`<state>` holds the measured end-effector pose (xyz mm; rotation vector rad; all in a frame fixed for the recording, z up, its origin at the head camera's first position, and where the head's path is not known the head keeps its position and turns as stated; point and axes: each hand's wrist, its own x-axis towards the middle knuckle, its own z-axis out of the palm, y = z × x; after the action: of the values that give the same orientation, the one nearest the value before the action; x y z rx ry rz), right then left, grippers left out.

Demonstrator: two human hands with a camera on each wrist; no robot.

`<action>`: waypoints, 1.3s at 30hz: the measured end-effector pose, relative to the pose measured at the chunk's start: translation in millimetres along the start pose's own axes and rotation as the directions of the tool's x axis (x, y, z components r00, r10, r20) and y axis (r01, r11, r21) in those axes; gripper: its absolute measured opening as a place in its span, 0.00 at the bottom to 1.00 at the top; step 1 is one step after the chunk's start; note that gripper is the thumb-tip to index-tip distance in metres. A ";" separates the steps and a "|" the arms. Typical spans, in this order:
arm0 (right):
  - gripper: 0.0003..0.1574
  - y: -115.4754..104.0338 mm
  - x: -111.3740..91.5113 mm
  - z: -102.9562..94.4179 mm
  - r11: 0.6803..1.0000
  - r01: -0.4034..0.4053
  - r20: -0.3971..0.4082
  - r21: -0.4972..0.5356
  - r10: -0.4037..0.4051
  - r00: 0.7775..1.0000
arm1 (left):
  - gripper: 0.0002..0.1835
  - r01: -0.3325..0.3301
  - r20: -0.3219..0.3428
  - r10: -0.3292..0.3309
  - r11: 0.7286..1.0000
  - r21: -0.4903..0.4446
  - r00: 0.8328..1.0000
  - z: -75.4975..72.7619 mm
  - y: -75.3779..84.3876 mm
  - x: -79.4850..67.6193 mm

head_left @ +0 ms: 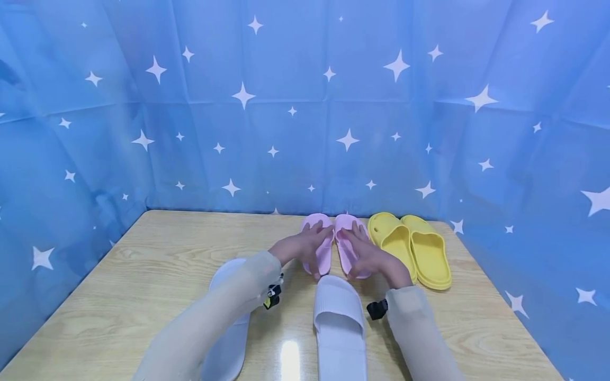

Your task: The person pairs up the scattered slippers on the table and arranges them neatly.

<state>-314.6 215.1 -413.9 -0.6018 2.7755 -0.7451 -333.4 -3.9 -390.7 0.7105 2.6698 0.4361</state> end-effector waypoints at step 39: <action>0.80 -106.2 -130.0 21.6 0.960 0.147 0.255 -0.237 -0.084 0.963 | 0.51 0.065 -0.011 -0.066 0.993 -0.102 0.998 -0.4 -78.0 -194.7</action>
<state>-156.6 178.5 -365.7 -0.8487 2.6396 -0.3087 -207.3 -170.4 -371.8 0.5902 2.6544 0.5564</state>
